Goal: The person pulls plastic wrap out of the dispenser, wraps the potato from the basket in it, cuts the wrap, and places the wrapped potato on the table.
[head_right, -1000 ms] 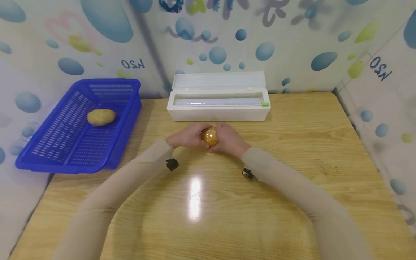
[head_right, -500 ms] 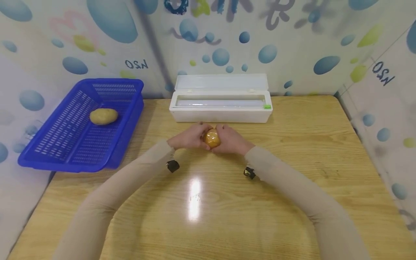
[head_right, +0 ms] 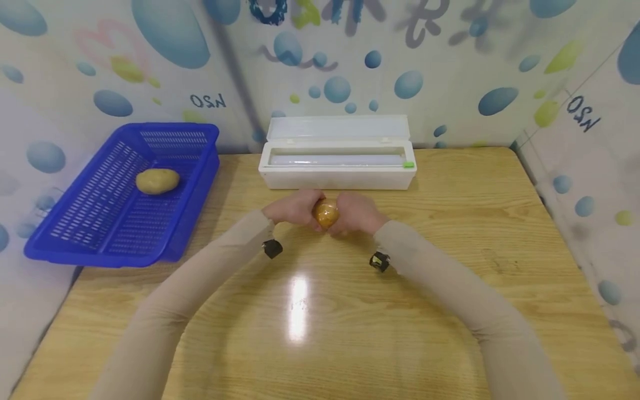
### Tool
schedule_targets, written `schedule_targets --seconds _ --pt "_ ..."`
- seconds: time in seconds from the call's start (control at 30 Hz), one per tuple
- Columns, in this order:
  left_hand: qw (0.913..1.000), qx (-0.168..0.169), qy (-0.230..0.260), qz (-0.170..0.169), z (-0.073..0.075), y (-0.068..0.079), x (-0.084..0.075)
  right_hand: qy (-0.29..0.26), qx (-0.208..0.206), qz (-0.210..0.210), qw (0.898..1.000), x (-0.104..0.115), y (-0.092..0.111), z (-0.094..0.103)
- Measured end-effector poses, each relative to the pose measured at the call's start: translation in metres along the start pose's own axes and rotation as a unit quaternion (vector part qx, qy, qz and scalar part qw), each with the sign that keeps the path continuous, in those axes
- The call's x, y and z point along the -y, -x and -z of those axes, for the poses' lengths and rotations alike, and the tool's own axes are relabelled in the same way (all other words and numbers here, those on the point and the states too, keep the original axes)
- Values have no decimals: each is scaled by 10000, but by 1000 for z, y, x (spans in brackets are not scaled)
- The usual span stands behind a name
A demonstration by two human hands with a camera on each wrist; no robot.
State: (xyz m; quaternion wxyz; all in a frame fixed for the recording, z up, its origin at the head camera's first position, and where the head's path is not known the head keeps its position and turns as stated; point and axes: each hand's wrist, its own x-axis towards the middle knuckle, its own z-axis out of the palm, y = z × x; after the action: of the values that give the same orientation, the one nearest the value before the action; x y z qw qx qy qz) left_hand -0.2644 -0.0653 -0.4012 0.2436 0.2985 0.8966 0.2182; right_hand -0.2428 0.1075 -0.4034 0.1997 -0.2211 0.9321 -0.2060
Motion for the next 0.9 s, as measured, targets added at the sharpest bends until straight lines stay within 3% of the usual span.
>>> schedule_targets --seconds 0.17,0.43,0.6,0.7,0.8,0.9 --pt "9989 148 423 119 0 -4 3 -426 220 186 9987 -9 -4 -4" --pt "9964 249 793 -167 3 -10 4 -167 -107 763 9969 -12 -9 -8" --pt "9972 155 683 -275 4 -8 5 -280 -179 1097 9934 -13 -11 -10" --pt "9972 86 698 -257 2 -3 9 -436 -145 1089 9930 -16 -12 -10" --pt "9969 -18 703 -361 -2 4 14 -738 -54 1028 9920 -19 -11 -10" --pt "9980 -167 397 -472 -8 6 17 -922 185 1185 9885 -26 -8 -6"
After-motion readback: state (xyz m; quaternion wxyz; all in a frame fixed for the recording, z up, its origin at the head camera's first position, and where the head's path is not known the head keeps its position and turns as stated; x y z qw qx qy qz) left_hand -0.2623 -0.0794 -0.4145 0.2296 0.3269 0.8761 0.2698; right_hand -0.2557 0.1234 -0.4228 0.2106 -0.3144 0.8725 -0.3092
